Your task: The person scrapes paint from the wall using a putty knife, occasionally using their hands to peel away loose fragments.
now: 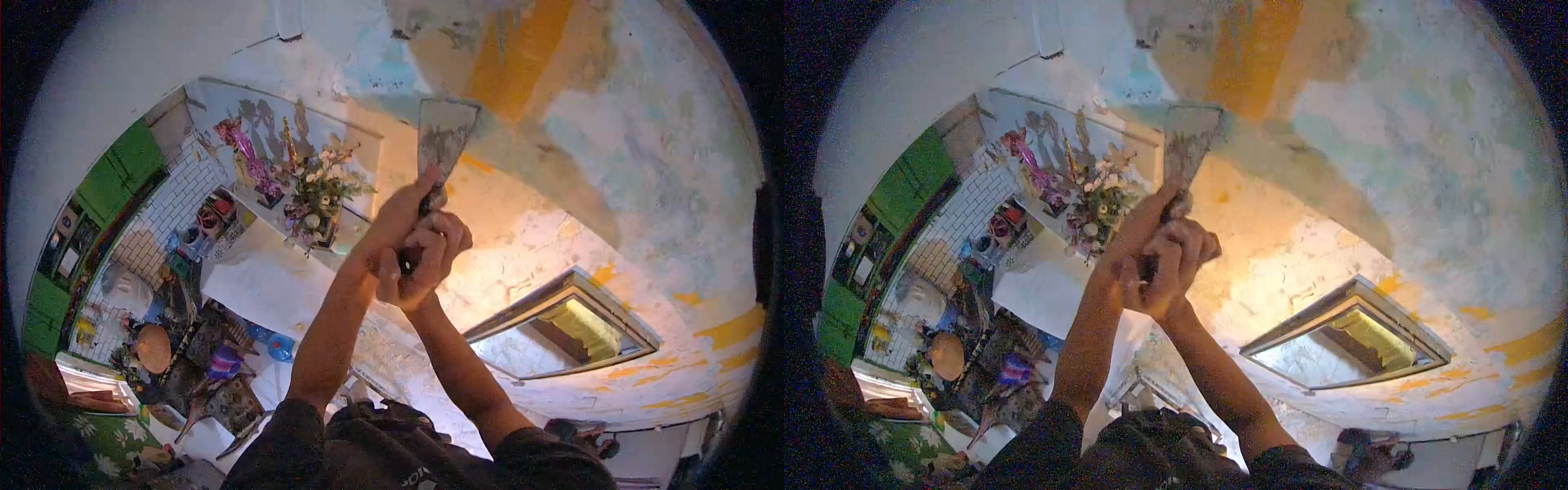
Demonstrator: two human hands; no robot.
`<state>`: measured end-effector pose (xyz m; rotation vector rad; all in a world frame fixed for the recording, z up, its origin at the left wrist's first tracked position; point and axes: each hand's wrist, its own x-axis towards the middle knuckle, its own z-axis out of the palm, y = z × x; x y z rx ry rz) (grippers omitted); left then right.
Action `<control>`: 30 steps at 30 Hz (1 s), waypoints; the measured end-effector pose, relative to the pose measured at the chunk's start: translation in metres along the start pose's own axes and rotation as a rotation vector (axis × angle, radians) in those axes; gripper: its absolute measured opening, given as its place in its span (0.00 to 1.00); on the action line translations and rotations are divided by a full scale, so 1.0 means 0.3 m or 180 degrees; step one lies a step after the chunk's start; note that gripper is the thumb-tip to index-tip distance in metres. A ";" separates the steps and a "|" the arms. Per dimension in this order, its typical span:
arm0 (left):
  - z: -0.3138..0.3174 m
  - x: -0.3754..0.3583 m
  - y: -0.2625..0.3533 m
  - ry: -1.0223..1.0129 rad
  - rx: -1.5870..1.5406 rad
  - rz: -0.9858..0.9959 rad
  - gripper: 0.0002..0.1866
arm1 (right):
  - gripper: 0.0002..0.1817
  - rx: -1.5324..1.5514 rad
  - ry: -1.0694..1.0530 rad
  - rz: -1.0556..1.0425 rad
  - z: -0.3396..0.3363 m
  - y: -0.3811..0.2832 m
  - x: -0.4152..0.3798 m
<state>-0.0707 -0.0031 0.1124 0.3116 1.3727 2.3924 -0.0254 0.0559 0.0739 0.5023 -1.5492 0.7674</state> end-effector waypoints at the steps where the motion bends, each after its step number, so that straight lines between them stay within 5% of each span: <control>1: -0.009 0.016 0.004 0.0001 0.0002 0.0041 0.22 | 0.12 0.0023 0.0009 -0.0032 0.008 0.010 0.010; 4: -0.042 0.031 -0.011 -0.0688 -0.0399 -0.0051 0.22 | 0.13 0.0014 -0.0066 -0.0288 0.012 0.009 0.026; 9: -0.030 0.037 -0.033 -0.0690 -0.0603 0.0072 0.22 | 0.14 -0.0051 0.0015 -0.0084 0.015 0.014 0.001; 11: -0.010 0.066 -0.030 -0.0084 -0.0379 0.0033 0.21 | 0.15 -0.0026 0.0102 -0.0094 0.018 0.038 0.006; 15: -0.031 0.057 0.049 -0.1033 -0.1135 -0.0205 0.23 | 0.16 -0.0073 -0.0136 -0.0224 0.031 0.027 0.088; 19: 0.005 0.012 -0.005 -0.0357 -0.0738 -0.0239 0.23 | 0.15 -0.0010 -0.0026 -0.0075 -0.006 0.002 0.016; 27: 0.020 0.022 0.021 -0.0821 -0.1293 -0.0182 0.24 | 0.16 -0.0038 0.0084 -0.0284 -0.004 0.010 0.072; 30: 0.024 0.017 -0.009 -0.0060 -0.0782 -0.0206 0.24 | 0.16 -0.0071 -0.0113 -0.0186 -0.024 0.012 0.028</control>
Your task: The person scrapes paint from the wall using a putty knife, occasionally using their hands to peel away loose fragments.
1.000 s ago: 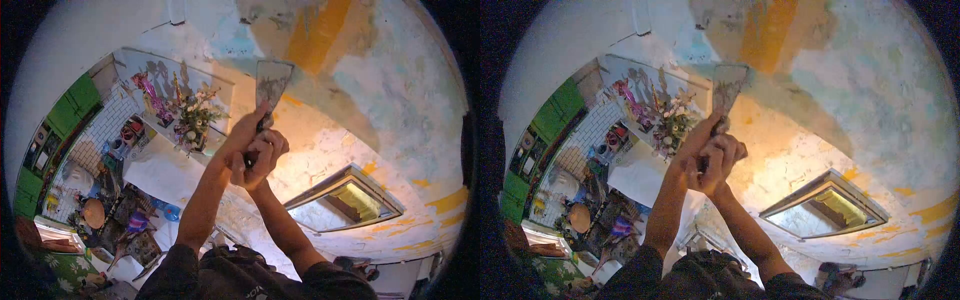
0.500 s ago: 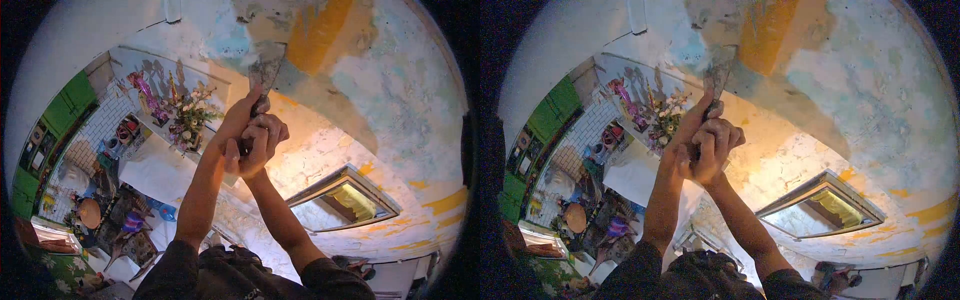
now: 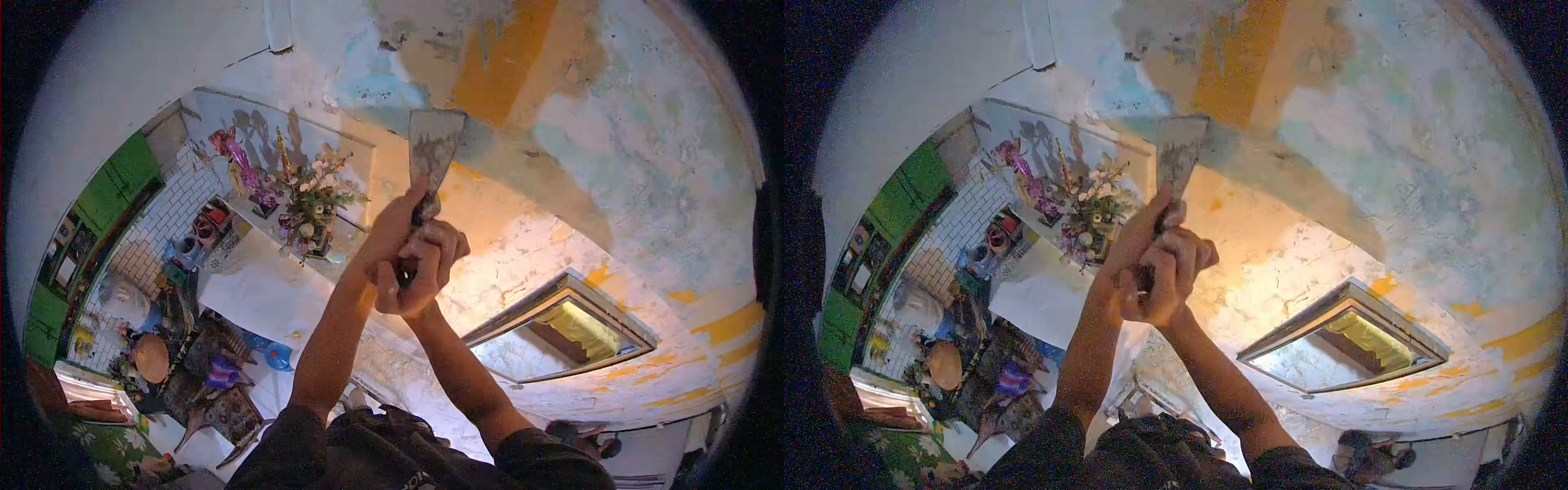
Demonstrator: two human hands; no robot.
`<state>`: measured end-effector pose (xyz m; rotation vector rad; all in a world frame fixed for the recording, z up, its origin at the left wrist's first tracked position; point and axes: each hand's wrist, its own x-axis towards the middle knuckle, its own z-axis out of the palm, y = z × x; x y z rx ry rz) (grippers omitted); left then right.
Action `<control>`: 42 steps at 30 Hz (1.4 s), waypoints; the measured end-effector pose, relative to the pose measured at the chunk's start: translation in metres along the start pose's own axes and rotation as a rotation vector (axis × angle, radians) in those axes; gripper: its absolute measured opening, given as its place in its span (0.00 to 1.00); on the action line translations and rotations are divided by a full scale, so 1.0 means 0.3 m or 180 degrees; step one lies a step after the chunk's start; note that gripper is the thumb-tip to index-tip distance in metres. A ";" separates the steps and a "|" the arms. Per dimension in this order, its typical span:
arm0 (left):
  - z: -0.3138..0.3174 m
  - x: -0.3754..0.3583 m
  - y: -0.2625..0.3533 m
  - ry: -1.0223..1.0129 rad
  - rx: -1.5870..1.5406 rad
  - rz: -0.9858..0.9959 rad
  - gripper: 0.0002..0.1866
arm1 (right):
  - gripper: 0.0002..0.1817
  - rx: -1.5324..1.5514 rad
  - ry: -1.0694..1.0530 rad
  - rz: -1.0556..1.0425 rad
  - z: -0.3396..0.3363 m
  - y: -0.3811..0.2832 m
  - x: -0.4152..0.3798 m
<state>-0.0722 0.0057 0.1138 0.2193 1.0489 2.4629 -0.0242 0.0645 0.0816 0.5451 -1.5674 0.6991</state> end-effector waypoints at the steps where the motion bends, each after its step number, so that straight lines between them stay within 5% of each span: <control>1: -0.025 0.018 -0.014 -0.0225 0.0142 0.0052 0.23 | 0.16 0.0059 0.0096 0.0026 0.000 0.013 -0.012; 13: 0.016 -0.019 0.056 -0.0703 -0.0123 -0.0108 0.24 | 0.15 0.0087 0.0169 0.0039 0.009 -0.021 0.039; 14: 0.025 0.004 0.048 -0.0103 0.0416 0.0230 0.24 | 0.16 0.0053 0.0172 0.0097 0.014 -0.011 0.041; 18: 0.044 0.034 0.126 -0.0483 -0.0399 0.0299 0.22 | 0.17 0.0063 0.0086 -0.0151 0.061 0.014 0.142; 27: 0.067 -0.013 0.124 -0.0384 0.0023 0.0156 0.22 | 0.14 0.0060 0.0160 0.0014 0.044 -0.004 0.117; 29: 0.098 -0.015 0.178 -0.0751 -0.0812 -0.0075 0.20 | 0.15 0.0033 0.0188 -0.0180 0.072 0.010 0.177; 33: 0.046 0.011 0.127 -0.0496 -0.0180 0.0064 0.23 | 0.15 0.0091 0.0171 -0.0088 0.035 -0.030 0.148; 37: 0.047 0.008 0.122 -0.0890 -0.0105 -0.0010 0.23 | 0.15 0.0066 0.0243 0.0036 0.035 -0.035 0.125; 42: 0.088 -0.025 0.168 -0.0391 -0.0588 0.0043 0.23 | 0.12 0.0064 0.0175 -0.0177 0.059 -0.026 0.178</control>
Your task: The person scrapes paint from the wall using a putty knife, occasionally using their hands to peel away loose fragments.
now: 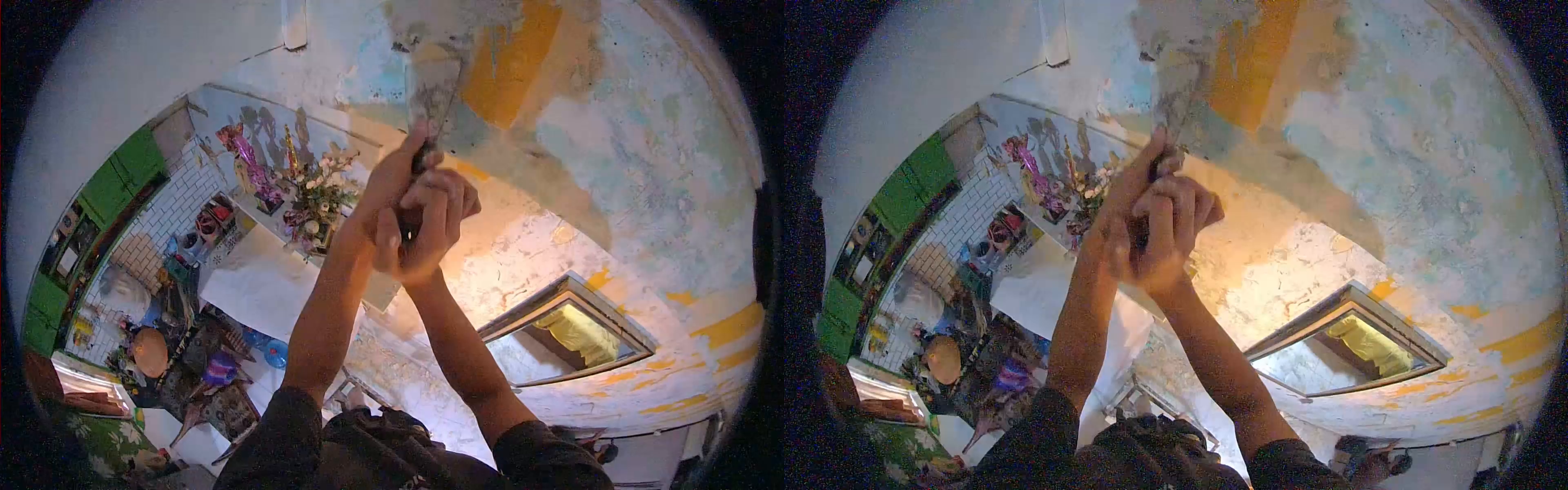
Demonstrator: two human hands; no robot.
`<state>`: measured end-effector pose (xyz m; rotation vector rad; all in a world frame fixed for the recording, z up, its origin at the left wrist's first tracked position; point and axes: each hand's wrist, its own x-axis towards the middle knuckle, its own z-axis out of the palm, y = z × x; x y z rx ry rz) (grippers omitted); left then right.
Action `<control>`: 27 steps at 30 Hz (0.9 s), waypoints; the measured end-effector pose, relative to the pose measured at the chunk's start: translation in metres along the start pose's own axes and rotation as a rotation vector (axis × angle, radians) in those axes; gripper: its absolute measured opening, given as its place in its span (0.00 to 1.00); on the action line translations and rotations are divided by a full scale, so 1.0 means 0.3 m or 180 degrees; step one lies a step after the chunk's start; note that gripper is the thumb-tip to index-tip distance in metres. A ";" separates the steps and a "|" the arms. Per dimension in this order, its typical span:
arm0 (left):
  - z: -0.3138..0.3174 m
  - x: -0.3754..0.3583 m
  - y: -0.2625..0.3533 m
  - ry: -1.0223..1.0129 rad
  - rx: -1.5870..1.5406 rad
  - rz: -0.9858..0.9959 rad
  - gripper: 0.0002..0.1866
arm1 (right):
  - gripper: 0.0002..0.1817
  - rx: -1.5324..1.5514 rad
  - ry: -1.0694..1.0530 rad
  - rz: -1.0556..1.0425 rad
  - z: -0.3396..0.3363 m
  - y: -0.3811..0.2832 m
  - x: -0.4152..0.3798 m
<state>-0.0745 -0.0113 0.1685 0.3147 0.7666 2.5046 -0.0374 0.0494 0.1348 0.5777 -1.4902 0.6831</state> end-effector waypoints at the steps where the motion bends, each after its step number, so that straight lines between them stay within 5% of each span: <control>1: -0.012 0.001 -0.013 -0.0023 0.0031 0.0017 0.23 | 0.12 0.0005 0.0036 -0.0022 -0.009 -0.003 -0.018; 8: -0.029 0.019 -0.031 -0.0015 0.0289 -0.0003 0.24 | 0.14 -0.0096 0.0024 0.0090 -0.007 0.010 -0.018; 11: -0.013 0.023 -0.010 -0.0356 -0.0419 -0.0293 0.23 | 0.15 -0.0002 -0.0007 0.0046 -0.012 0.013 -0.003; 13: 0.002 0.000 -0.043 0.0328 0.0291 -0.0027 0.22 | 0.15 -0.0090 0.0019 0.0077 -0.037 -0.024 -0.009; 15: -0.021 0.015 -0.052 -0.0033 -0.0042 0.0030 0.22 | 0.15 0.0051 -0.0093 0.0271 -0.046 -0.024 -0.032; 17: -0.034 0.012 -0.031 -0.0709 -0.0901 -0.0685 0.23 | 0.15 0.0046 0.0063 0.0189 -0.018 -0.010 -0.023; 27: -0.045 0.020 -0.052 -0.0494 -0.0405 -0.0140 0.23 | 0.14 0.0082 -0.0139 0.0205 -0.038 0.014 -0.041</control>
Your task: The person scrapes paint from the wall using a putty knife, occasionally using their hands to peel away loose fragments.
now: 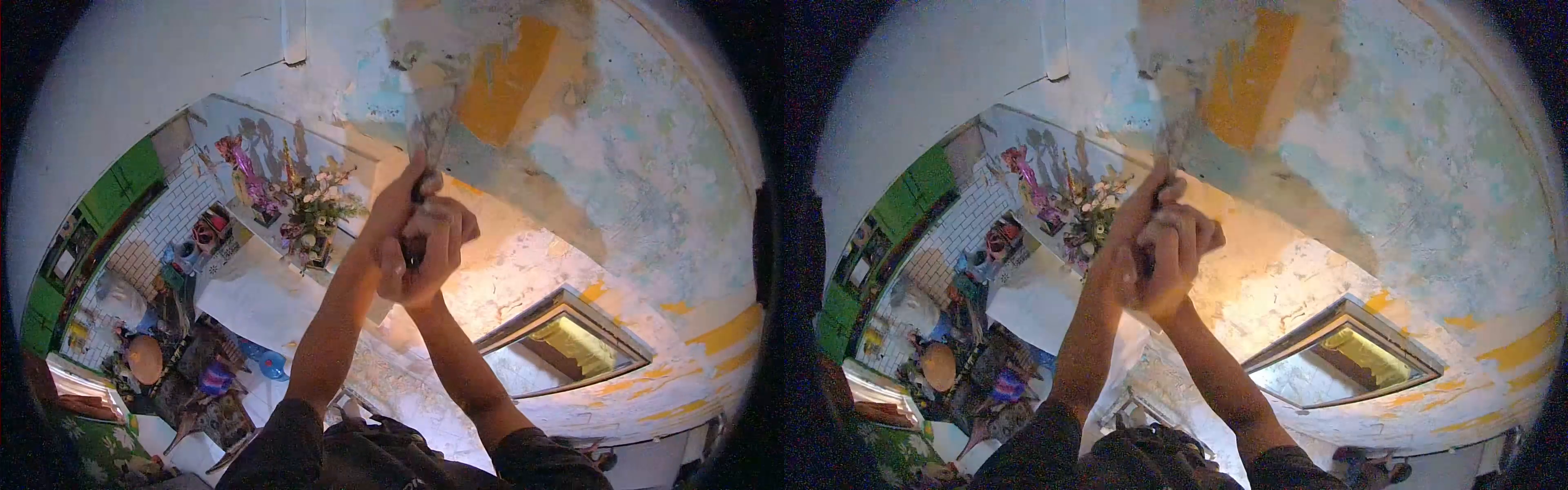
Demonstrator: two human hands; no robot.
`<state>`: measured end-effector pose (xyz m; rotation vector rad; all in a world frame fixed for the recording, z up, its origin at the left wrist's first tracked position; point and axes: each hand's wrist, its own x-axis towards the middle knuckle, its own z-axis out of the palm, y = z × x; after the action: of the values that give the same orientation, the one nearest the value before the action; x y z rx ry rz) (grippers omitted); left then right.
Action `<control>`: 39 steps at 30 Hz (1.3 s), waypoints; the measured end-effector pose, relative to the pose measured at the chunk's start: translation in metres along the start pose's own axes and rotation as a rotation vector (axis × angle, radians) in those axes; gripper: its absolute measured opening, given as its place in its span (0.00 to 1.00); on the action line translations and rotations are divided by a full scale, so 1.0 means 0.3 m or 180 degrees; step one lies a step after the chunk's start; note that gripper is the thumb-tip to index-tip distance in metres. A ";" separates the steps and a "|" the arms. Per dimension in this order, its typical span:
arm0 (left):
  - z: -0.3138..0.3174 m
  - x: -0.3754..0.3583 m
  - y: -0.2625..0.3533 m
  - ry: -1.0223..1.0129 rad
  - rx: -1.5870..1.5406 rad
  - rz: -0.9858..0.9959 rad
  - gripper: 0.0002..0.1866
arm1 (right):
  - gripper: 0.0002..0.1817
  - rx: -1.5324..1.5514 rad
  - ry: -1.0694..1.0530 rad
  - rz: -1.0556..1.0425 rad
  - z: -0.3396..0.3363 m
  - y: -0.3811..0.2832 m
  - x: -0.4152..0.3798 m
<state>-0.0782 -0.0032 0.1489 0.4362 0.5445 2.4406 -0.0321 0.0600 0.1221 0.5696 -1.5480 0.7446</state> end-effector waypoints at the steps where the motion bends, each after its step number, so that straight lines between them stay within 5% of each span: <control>1: 0.018 -0.002 0.003 0.0010 -0.0018 -0.0019 0.23 | 0.14 0.0032 0.0049 -0.0118 0.007 0.006 0.025; 7: -0.020 0.019 0.004 0.0144 0.0347 0.0059 0.23 | 0.15 0.0039 0.0017 -0.0093 -0.006 -0.005 0.012; 13: 0.022 0.002 0.041 -0.0184 -0.0565 -0.0163 0.23 | 0.15 0.0018 0.0097 -0.0223 0.024 -0.002 0.051; 15: 0.006 -0.014 0.021 0.0015 0.0368 -0.0102 0.23 | 0.14 0.0114 0.0089 -0.0228 -0.002 -0.027 0.035; 22: 0.071 0.005 0.059 0.0369 -0.0104 -0.0056 0.23 | 0.13 0.0063 0.0146 -0.0152 0.048 -0.007 0.071; 28: 0.050 0.019 0.025 0.0637 0.0662 0.0138 0.23 | 0.12 0.0063 0.0192 -0.0002 0.011 -0.016 0.027; 29: 0.055 0.012 0.031 0.0102 0.0069 0.0012 0.22 | 0.12 0.0034 0.0147 -0.0064 0.020 -0.008 0.045; 34: 0.056 -0.005 0.033 0.0397 -0.0221 -0.0110 0.24 | 0.11 0.0187 0.0086 -0.0118 0.001 -0.041 0.060; 36: -0.019 0.011 0.029 -0.0616 0.0208 -0.0271 0.23 | 0.11 0.0181 0.0173 -0.0126 0.015 -0.029 0.055; 39: -0.016 0.059 0.062 -0.0034 0.0151 0.0098 0.22 | 0.11 0.0086 0.0125 -0.0122 0.038 0.001 0.080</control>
<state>-0.1028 -0.0076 0.1568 0.4801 0.5962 2.4575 -0.0427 0.0533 0.1456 0.5996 -1.4890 0.7443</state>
